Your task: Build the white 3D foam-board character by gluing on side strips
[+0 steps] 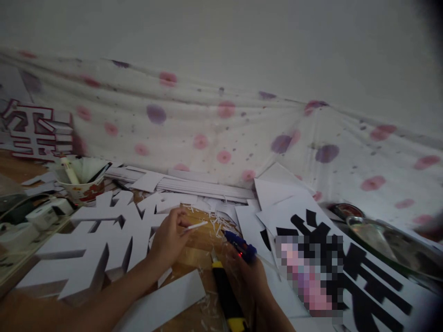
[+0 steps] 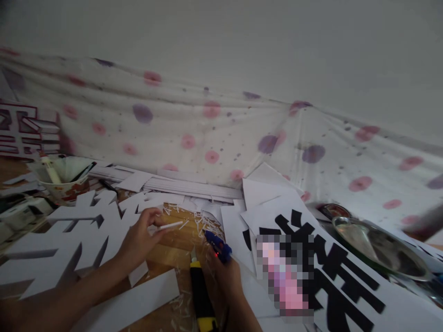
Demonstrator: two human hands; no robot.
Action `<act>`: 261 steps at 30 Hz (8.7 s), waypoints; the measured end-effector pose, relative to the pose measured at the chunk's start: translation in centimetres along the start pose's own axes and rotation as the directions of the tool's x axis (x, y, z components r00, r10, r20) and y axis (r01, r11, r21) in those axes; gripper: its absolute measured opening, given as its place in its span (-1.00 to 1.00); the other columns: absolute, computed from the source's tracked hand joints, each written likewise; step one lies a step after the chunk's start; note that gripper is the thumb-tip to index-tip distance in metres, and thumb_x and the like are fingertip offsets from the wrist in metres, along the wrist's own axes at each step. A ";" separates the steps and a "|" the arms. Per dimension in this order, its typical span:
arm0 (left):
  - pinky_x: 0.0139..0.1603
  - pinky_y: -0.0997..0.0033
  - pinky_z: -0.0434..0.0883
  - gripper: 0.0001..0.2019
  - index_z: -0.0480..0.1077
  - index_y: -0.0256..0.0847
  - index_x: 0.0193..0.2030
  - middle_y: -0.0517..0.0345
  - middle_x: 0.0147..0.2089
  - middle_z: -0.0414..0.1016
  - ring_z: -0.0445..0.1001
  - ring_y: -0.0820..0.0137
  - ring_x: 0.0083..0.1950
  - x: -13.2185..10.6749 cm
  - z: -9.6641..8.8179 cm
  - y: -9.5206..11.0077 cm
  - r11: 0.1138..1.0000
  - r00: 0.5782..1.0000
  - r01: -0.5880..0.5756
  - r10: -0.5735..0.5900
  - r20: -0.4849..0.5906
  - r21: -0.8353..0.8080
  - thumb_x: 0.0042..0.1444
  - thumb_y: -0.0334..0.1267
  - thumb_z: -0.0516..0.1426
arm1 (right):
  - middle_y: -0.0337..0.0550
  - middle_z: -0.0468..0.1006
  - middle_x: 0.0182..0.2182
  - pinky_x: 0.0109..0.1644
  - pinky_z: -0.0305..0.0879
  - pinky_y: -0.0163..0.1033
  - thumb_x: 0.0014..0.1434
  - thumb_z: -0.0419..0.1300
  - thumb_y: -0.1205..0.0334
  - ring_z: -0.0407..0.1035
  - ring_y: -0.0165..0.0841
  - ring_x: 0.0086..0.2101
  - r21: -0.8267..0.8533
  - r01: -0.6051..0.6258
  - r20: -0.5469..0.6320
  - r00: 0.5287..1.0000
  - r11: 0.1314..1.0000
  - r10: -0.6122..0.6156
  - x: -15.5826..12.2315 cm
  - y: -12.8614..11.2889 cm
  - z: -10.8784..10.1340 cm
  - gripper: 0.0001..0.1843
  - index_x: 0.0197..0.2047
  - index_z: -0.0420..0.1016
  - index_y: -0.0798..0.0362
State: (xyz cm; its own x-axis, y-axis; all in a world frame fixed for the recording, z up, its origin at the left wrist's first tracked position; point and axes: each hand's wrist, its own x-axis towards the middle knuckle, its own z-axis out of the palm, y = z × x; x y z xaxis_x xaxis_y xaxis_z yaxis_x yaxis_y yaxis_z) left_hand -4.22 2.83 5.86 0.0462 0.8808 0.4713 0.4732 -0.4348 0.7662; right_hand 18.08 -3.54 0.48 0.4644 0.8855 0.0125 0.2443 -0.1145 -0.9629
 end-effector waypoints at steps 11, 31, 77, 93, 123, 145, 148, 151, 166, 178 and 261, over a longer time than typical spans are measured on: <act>-0.46 0.43 0.42 -0.49 0.17 -0.16 -0.22 0.24 -0.43 0.53 0.52 0.38 -0.46 1.5 -2.3 0.2 0.568 0.856 0.502 -0.435 0.280 -0.653 -0.30 -0.27 0.34 | -0.10 0.57 -0.47 -0.34 0.25 -0.19 -0.09 0.21 -0.18 0.44 -0.14 -0.39 -0.388 0.169 0.057 0.986 0.906 -0.159 0.8 1.0 -0.5 -0.54 -0.33 0.54 0.05; -0.27 0.37 0.40 -0.43 0.24 -0.18 -0.08 0.16 -0.32 0.53 0.51 0.38 -0.34 0.8 -5.2 -0.9 0.519 0.809 0.587 -0.348 0.474 -0.621 -0.27 -0.24 0.34 | -0.27 0.38 -0.58 -0.49 0.00 -0.36 0.15 0.00 0.20 0.22 -0.43 -0.55 -0.358 0.563 0.410 0.811 0.745 -0.417 -5.5 -9.6 7.5 -0.78 -0.46 0.36 0.04; -0.04 0.26 0.34 -0.77 0.36 -0.22 -0.15 0.08 -0.20 0.50 0.41 0.29 -0.11 2.4 -6.3 -8.1 0.938 0.993 0.025 -0.061 0.096 0.345 0.03 -0.33 0.02 | 0.03 0.58 -0.24 -0.25 0.24 -0.25 0.16 0.02 0.35 0.47 -0.20 -0.22 -0.661 0.574 0.657 0.754 0.483 0.003 -4.6 -7.9 12.8 -0.76 -0.18 0.48 0.12; -0.16 0.36 0.35 -0.73 0.50 -0.17 -0.12 0.13 -0.38 0.50 0.43 0.29 -0.21 1.8 -6.5 -6.6 0.855 0.978 -0.089 -0.023 0.209 0.511 0.06 -0.19 0.11 | -0.11 0.55 -0.30 -0.24 0.20 -0.35 0.05 0.10 0.42 0.41 -0.36 -0.31 -0.445 0.558 0.701 0.704 0.700 -0.115 -2.8 -4.8 9.1 -0.65 -0.07 0.48 0.08; -0.19 0.35 0.29 -0.73 0.36 -0.18 -0.10 0.22 -0.41 0.48 0.40 0.31 -0.24 1.7 -6.4 -6.9 0.916 0.974 -0.030 -0.063 0.217 0.400 0.02 -0.25 0.16 | -0.13 0.49 -0.29 -0.22 0.14 -0.39 0.17 0.07 0.38 0.37 -0.40 -0.26 -0.523 0.595 0.691 0.715 0.610 -0.105 -4.5 -3.2 12.1 -0.80 -0.35 0.53 0.09; -0.13 0.30 0.33 -0.66 0.41 -0.12 -0.01 0.22 -0.39 0.56 0.45 0.28 -0.24 1.5 -6.4 -6.7 0.885 0.974 -0.037 -0.071 0.213 0.464 0.04 -0.20 0.10 | -0.10 0.50 -0.25 -0.19 0.17 -0.35 0.18 0.05 0.36 0.38 -0.34 -0.19 -0.562 0.643 0.701 0.704 0.521 -0.112 -4.5 -2.9 12.4 -0.79 -0.28 0.53 0.10; -0.13 0.32 0.34 -0.65 0.40 -0.10 -0.02 0.24 -0.39 0.55 0.45 0.31 -0.25 1.6 -6.4 -6.7 0.901 0.973 -0.015 -0.086 0.212 0.434 0.01 -0.20 0.12 | -0.09 0.50 -0.23 -0.19 0.17 -0.34 0.18 0.04 0.37 0.38 -0.33 -0.19 -0.568 0.636 0.700 0.707 0.523 -0.100 -4.6 -3.0 12.4 -0.78 -0.26 0.52 0.10; -0.12 0.31 0.33 -0.62 0.37 -0.13 0.01 0.23 -0.39 0.54 0.42 0.29 -0.21 1.6 -6.4 -6.8 0.908 0.968 -0.040 -0.067 0.240 0.417 0.00 -0.22 0.11 | -0.08 0.50 -0.22 -0.20 0.17 -0.34 0.19 0.04 0.35 0.37 -0.32 -0.18 -0.568 0.628 0.702 0.707 0.532 -0.086 -4.6 -3.2 12.3 -0.78 -0.25 0.52 0.09; -0.09 0.29 0.29 -0.52 0.30 -0.13 0.04 0.25 -0.34 0.50 0.38 0.28 -0.17 1.6 -6.5 -7.0 0.911 0.949 -0.051 -0.083 0.303 0.409 -0.05 -0.10 0.20 | -0.11 0.47 -0.21 -0.13 0.22 -0.36 -0.05 0.06 0.56 0.37 -0.37 -0.22 -0.349 0.382 0.619 0.780 0.856 -0.096 -4.2 -2.8 10.8 -0.55 -0.07 0.39 0.10; -0.13 0.30 0.31 -0.56 0.32 -0.09 0.03 0.23 -0.35 0.47 0.40 0.30 -0.21 1.5 -6.5 -8.2 0.922 0.951 -0.024 -0.098 0.293 0.385 -0.01 -0.07 0.17 | -0.12 0.46 -0.21 -0.14 0.27 -0.17 0.00 0.15 0.40 0.38 -0.23 -0.21 -0.381 0.304 0.560 0.827 0.873 -0.043 -4.9 -3.0 11.7 -0.76 -0.21 0.45 0.02; -0.16 0.33 0.26 -0.66 0.43 -0.06 0.01 0.15 -0.36 0.50 0.36 0.32 -0.24 2.4 -6.4 -7.1 0.894 0.882 -0.216 0.007 0.471 0.393 0.05 -0.28 0.16 | -0.50 0.19 -0.73 -0.60 -0.05 -0.43 -0.17 0.25 0.16 0.03 -0.57 -0.69 0.231 -0.168 0.593 0.805 0.959 -0.002 -2.4 -3.2 15.8 -0.71 -0.51 0.15 0.00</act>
State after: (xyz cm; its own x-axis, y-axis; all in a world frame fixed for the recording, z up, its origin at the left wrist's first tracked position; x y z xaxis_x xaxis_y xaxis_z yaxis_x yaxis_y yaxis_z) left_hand -13.08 6.83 4.35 0.4580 0.8625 0.2152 0.7586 -0.5054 0.4113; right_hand 2.74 1.82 -0.72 -0.1316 0.9802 -0.1479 -0.0399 -0.1543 -0.9872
